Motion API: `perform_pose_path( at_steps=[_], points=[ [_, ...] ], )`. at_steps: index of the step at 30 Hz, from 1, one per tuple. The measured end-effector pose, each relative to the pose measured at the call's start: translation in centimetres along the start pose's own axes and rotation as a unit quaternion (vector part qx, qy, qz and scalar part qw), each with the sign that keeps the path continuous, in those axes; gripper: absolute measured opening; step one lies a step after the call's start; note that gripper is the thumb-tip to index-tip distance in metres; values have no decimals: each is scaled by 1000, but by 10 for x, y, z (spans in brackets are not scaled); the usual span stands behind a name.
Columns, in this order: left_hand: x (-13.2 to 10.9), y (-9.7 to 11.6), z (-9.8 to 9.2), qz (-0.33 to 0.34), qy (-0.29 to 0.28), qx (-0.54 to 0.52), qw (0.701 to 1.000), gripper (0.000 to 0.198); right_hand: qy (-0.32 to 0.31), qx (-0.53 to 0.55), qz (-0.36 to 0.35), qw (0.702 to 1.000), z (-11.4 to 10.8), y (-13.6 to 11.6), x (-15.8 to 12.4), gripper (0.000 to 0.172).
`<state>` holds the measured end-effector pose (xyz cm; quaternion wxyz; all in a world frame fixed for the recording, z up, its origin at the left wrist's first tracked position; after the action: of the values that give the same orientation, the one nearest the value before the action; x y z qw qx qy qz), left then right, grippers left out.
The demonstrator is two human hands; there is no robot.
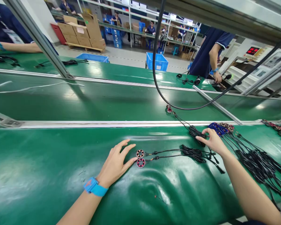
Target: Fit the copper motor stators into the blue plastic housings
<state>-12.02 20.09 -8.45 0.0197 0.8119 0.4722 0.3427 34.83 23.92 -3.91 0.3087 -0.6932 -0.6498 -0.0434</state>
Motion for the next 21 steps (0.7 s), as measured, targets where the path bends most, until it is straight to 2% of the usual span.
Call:
perform_pose_path(
  at_steps=[3, 6, 9, 11, 13, 18, 21],
  points=[
    [0, 0, 1, -5, -1, -4, 1000, 44, -4, -3, -88, 996, 17, -36, 31, 37],
    [0, -1, -1, -8, 5, -9, 1000, 44, -46, 0, -154, 987, 65, -87, 80, 35],
    [1, -5, -6, -15, 13, -6, 1000, 43, -85, -11, -168, 982, 118, -115, 125, 36],
    [1, -9, -9, -19, 18, -2, 1000, 42, -104, -27, -153, 982, 145, -116, 147, 38],
    [2, -12, -11, -24, 24, 0, 999, 41, -120, -46, -127, 984, 161, -104, 163, 43],
    [1, -17, -6, -44, 13, -10, 999, 41, -151, -70, -66, 984, 174, -66, 182, 70],
    [-1, -18, -1, -52, -1, -17, 998, 42, -163, -59, -58, 983, 177, -57, 185, 80]
  ],
)
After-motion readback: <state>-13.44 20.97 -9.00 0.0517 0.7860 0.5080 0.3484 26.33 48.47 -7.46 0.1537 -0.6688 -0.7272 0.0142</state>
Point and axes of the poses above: each hand's wrist, its own x-axis towards the middle knuckle, its own z-axis out of the palm, y = z × x, the point moved 8 cm from there along x, towards the middle knuckle, and after that the axes turned 10 degrees about y, right-handed, at the moved point
